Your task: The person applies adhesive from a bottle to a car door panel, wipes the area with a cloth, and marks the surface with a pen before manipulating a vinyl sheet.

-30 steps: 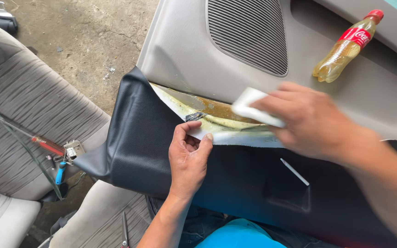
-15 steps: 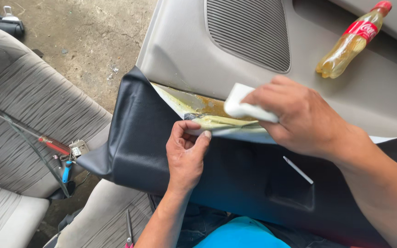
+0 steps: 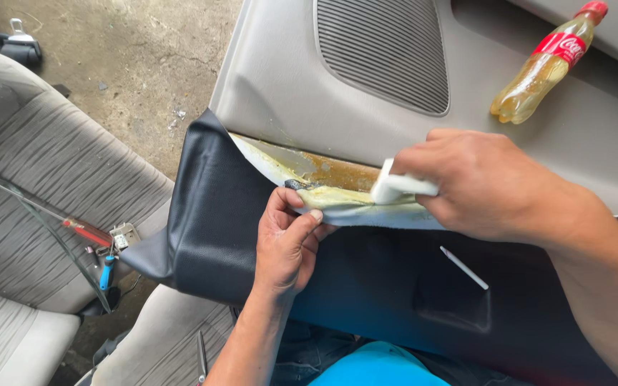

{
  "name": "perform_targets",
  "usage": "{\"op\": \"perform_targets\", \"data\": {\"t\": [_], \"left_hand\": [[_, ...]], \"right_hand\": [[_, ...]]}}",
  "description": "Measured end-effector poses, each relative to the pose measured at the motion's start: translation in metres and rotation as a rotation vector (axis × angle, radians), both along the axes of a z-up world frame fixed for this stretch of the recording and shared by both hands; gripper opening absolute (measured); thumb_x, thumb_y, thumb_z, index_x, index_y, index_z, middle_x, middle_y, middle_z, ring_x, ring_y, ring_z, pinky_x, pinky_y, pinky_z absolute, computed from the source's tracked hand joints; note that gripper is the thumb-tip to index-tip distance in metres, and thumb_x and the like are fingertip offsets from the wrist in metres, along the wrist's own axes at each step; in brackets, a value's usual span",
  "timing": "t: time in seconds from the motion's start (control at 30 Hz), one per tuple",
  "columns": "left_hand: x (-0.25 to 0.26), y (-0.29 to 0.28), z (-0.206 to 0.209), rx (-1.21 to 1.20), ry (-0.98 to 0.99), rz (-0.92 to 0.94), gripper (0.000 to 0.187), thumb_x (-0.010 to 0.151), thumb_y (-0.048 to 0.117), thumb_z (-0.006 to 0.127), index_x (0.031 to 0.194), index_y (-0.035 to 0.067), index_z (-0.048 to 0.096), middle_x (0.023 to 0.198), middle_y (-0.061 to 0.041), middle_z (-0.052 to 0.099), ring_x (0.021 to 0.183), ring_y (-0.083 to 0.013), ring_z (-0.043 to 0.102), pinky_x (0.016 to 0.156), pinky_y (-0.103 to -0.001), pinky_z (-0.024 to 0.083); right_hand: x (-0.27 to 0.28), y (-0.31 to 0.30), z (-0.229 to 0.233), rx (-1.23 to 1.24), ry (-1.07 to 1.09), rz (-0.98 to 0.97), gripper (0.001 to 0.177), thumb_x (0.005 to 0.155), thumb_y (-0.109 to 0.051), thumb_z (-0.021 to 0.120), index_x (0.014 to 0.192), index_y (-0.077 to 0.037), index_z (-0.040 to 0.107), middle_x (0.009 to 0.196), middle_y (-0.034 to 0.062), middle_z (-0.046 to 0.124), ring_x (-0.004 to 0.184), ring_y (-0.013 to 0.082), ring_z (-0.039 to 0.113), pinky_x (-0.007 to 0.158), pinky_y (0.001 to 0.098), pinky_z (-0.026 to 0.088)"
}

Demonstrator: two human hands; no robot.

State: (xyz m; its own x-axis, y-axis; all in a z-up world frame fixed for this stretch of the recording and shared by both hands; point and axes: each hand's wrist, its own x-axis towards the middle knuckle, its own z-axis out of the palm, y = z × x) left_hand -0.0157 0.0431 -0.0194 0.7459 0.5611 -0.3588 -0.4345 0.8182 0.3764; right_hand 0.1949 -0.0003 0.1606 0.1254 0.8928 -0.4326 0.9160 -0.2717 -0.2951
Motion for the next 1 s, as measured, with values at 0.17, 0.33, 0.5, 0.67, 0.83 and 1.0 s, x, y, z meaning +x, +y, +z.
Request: {"op": "perform_targets", "data": {"t": [0.17, 0.33, 0.5, 0.67, 0.83, 1.0], "left_hand": [[0.0, -0.001, 0.006, -0.018, 0.036, -0.043, 0.019, 0.097, -0.002, 0.058, 0.107, 0.007, 0.045, 0.113, -0.017, 0.065, 0.105, -0.0265, 0.069, 0.094, -0.047, 0.059], [0.019, -0.025, 0.013, -0.093, 0.093, 0.176, 0.024, 0.095, -0.002, 0.062, 0.11, 0.008, 0.045, 0.114, -0.014, 0.064, 0.106, -0.0243, 0.067, 0.096, -0.045, 0.058], [0.039, -0.044, 0.025, -0.125, 0.276, 0.355, 0.039, 0.091, 0.001, 0.07, 0.116, 0.01, 0.041, 0.118, -0.014, 0.061, 0.106, -0.0218, 0.065, 0.094, -0.043, 0.056], [0.039, -0.043, 0.039, -0.212, 0.388, 0.286, 0.051, 0.087, 0.006, 0.07, 0.129, 0.008, 0.04, 0.12, -0.017, 0.063, 0.106, -0.0234, 0.066, 0.093, -0.043, 0.056], [0.038, -0.037, 0.044, -0.258, 0.32, 0.118, 0.042, 0.093, 0.018, 0.067, 0.13, 0.002, 0.054, 0.121, -0.013, 0.066, 0.108, -0.0226, 0.066, 0.097, -0.041, 0.055], [0.03, -0.036, 0.035, -0.192, 0.242, -0.039, 0.036, 0.103, 0.025, 0.061, 0.131, 0.002, 0.057, 0.122, -0.011, 0.064, 0.106, -0.0189, 0.06, 0.093, -0.038, 0.048]], "right_hand": [[-0.019, 0.003, -0.023, 0.317, 0.285, 0.02, 0.034, 0.075, -0.005, 0.075, 0.108, -0.009, 0.07, 0.088, 0.0098, 0.067, 0.085, 0.0313, 0.067, 0.072, 0.0416, 0.054], [-0.025, -0.022, -0.043, 0.554, 0.084, -0.037, 0.031, 0.079, 0.0, 0.073, 0.11, -0.004, 0.068, 0.101, 0.012, 0.07, 0.092, 0.0341, 0.068, 0.08, 0.0422, 0.055], [-0.034, -0.067, -0.058, 0.756, 0.08, -0.292, 0.033, 0.089, 0.009, 0.068, 0.119, -0.003, 0.066, 0.11, 0.0124, 0.071, 0.093, 0.0278, 0.069, 0.083, 0.0361, 0.056], [-0.039, -0.084, -0.086, 0.958, 0.111, -0.324, 0.033, 0.093, 0.009, 0.069, 0.124, -0.002, 0.062, 0.115, 0.0146, 0.069, 0.098, 0.0253, 0.069, 0.089, 0.0356, 0.058], [-0.035, -0.086, -0.092, 1.043, 0.111, -0.275, 0.031, 0.094, 0.006, 0.069, 0.122, -0.004, 0.06, 0.114, 0.0126, 0.071, 0.099, 0.0246, 0.069, 0.09, 0.0356, 0.06], [-0.031, -0.089, -0.098, 1.06, 0.098, -0.259, 0.031, 0.095, 0.004, 0.069, 0.124, -0.004, 0.059, 0.114, 0.0116, 0.071, 0.101, 0.025, 0.068, 0.091, 0.0361, 0.06]]}}
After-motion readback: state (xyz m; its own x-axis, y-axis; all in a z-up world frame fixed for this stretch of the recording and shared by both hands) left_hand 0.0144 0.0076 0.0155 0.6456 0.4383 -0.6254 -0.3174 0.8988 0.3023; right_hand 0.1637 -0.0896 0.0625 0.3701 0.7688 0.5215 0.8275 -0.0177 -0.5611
